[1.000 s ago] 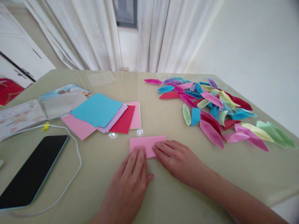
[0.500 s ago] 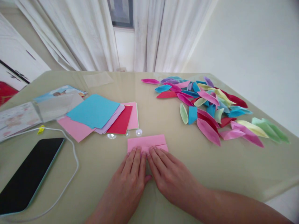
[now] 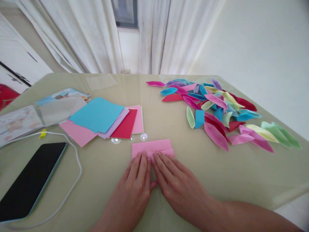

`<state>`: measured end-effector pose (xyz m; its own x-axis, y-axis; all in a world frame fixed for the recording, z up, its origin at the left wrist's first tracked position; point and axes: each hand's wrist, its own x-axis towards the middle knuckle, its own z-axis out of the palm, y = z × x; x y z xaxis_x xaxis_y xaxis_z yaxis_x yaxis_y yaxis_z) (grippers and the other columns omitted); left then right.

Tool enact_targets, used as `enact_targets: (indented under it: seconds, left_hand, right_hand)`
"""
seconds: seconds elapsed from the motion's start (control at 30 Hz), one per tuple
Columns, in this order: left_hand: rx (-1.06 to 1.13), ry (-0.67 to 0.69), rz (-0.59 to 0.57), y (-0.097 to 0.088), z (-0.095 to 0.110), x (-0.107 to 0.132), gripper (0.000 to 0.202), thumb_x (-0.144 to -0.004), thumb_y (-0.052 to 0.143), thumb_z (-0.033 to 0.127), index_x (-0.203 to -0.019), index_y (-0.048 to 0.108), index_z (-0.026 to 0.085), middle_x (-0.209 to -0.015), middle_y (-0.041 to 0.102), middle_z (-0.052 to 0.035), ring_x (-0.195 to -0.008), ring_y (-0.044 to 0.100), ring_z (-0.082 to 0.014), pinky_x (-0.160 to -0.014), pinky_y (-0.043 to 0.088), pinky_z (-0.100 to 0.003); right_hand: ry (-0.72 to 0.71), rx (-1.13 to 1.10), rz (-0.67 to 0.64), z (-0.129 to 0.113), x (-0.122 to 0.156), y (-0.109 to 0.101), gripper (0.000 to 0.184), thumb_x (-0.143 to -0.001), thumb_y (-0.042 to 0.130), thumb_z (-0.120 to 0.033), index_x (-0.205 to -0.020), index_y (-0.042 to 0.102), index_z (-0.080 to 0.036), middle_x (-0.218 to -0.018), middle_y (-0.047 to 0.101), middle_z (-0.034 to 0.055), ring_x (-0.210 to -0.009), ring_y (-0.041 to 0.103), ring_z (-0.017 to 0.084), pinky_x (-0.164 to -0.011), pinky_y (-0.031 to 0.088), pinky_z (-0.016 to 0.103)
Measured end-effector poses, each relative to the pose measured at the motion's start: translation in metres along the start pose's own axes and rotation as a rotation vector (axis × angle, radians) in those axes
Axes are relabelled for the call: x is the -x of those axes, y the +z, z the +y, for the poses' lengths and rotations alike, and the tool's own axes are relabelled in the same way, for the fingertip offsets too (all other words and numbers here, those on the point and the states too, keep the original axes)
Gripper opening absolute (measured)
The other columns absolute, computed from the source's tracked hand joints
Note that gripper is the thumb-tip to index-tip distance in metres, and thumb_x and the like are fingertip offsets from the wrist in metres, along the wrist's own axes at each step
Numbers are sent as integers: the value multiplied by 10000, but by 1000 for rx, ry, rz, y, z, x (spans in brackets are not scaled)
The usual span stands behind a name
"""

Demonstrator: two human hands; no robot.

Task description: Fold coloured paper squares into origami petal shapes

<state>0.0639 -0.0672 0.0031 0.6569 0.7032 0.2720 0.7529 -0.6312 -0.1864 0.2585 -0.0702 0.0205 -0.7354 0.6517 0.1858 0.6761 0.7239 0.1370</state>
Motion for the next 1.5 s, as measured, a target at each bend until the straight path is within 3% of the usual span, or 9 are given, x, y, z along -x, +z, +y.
enact_targets:
  seconds: [0.3, 0.5, 0.57, 0.67, 0.9, 1.03, 1.17, 1.27, 1.5]
  left_hand:
    - [1, -21, -23, -2, 0, 0, 494, -1070, 339, 233, -1357, 690, 39, -1430, 656, -232, -1341, 627, -365, -1061, 588, -478]
    - [23, -31, -38, -2, 0, 2, 516, -1092, 322, 279, -1384, 663, 25, -1472, 622, -232, -1360, 608, -361, -1073, 576, -483]
    - [39, -31, -38, -1, -2, 3, 512, -1093, 330, 281, -1388, 657, 21, -1470, 623, -234, -1354, 609, -365, -1065, 574, -491]
    - [70, 2, -30, -1, -9, 1, 468, -1080, 374, 246, -1367, 665, 18, -1431, 650, -242, -1304, 638, -372, -1021, 578, -506]
    - [189, 114, 64, 2, -46, -11, 284, -1033, 480, 133, -1175, 726, 141, -1177, 768, -125, -1002, 720, -279, -875, 570, -433]
    - [229, 141, 133, 6, -56, -16, 280, -1036, 442, 92, -1121, 704, 140, -1075, 767, -108, -941, 703, -261, -847, 554, -412]
    - [416, -10, 162, 12, -57, -18, 250, -1089, 432, 190, -1081, 680, 162, -953, 740, -64, -885, 684, -213, -851, 557, -356]
    - [526, -143, 153, 18, -59, -18, 255, -1099, 439, 263, -1150, 668, 164, -1051, 714, -79, -987, 668, -214, -919, 550, -355]
    - [598, -228, 82, 26, -62, -17, 225, -1066, 513, 325, -1124, 687, 196, -1126, 670, -89, -1069, 622, -273, -994, 499, -455]
  right_hand:
    - [54, 39, -7, -2, 5, -3, 482, -962, 559, -185, -1377, 625, 51, -1469, 601, 267, -1349, 598, 370, -1098, 528, 487]
    - [249, 223, -20, -6, 11, -8, 321, -952, 583, -163, -1140, 752, 35, -1181, 734, 334, -1041, 722, 405, -873, 565, 534]
    - [284, 228, -61, 2, 7, -13, 239, -952, 605, -189, -982, 788, -38, -1025, 767, 298, -891, 722, 384, -757, 544, 508]
    - [314, 125, -77, 20, -4, -24, 305, -994, 607, -280, -723, 705, -181, -662, 683, 113, -647, 629, 274, -658, 458, 431]
    - [321, -14, 114, 53, -21, -31, 337, -1056, 539, -468, -923, 645, -177, -893, 682, 114, -845, 587, 257, -794, 413, 398]
    - [123, -267, 1, 61, -24, -18, 446, -992, 616, -588, -1126, 645, -164, -1180, 681, 144, -1069, 601, 283, -927, 460, 420]
    - [69, -419, -132, 69, -28, -6, 197, -1081, 529, -301, -1053, 670, -167, -1106, 698, 88, -1027, 617, 216, -922, 482, 350]
    - [102, -525, -139, 75, -30, -2, 214, -1086, 509, -233, -978, 682, -170, -1040, 684, 64, -983, 615, 192, -880, 486, 315]
    - [357, -507, -69, 77, -29, 10, 151, -1020, 657, -340, -1021, 646, -190, -1058, 645, 80, -984, 605, 231, -844, 484, 349]
